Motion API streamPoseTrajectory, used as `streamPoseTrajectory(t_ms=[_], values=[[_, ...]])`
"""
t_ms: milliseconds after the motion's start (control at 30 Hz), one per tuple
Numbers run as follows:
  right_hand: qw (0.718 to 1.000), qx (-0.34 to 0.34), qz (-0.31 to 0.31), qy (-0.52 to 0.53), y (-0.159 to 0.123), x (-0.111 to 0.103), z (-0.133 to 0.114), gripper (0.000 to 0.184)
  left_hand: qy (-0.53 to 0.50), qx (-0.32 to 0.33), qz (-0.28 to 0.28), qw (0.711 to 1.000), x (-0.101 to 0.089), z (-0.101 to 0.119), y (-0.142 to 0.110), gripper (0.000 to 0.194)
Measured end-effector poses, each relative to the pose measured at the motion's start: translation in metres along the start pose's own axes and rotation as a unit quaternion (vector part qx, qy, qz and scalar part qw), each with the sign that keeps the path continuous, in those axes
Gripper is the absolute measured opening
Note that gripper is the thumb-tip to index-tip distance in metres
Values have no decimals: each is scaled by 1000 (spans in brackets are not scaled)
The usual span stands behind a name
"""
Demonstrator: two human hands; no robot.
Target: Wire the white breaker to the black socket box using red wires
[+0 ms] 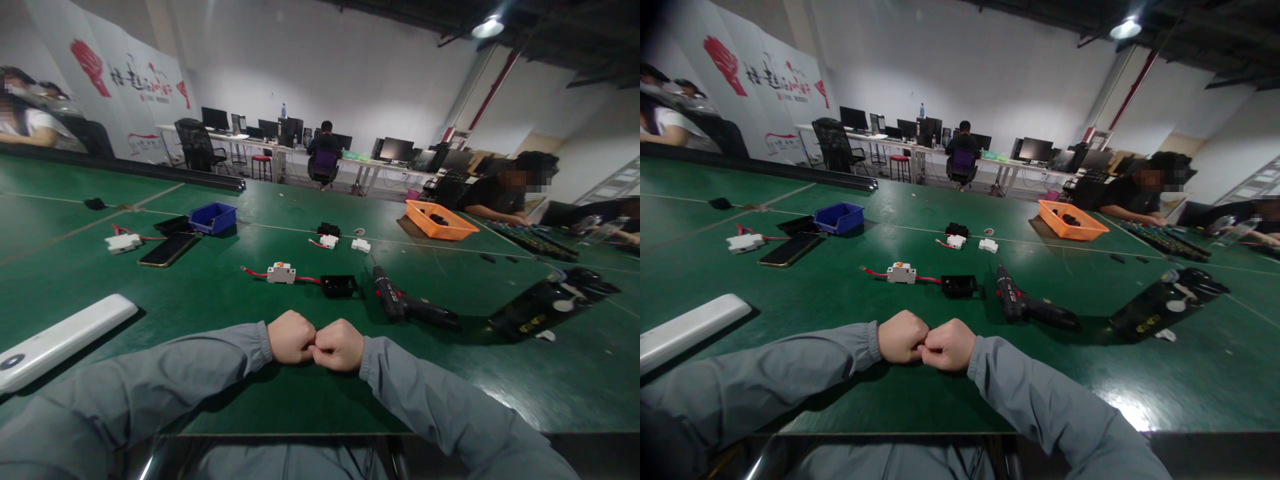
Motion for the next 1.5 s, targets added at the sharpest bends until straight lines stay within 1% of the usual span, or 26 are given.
streamPoseTrajectory(t_ms=[333,533,833,1100,1333,1500], values=[[1000,0,5,4,2,-4,-3,37,-1,11,16,1000,0,-1,-1,25],[1000,2,-3,-1,2,-2,-1,38,3,10,14,1000,2,-1,0,25],[1000,-1,1,8,2,-2,-2,37,6,4,6,1000,0,-1,-1,24],[1000,-2,-15,-21,1,0,-1,39,0,5,5,1000,1,-1,0,22],[1000,-2,-12,-12,3,-3,-3,38,-1,7,12,1000,0,-1,0,23],[1000,0,-11,-19,2,-1,-2,39,-1,8,9,1000,1,-1,0,22]])
Point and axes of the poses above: each hand's wrist, its own y-axis towards the middle knuckle, its own x-axis out of the palm, z = x × y, the point moved 5 cm from there along y, towards the middle knuckle, and after that the axes turned 3 degrees about x, right-handed, at the moved point
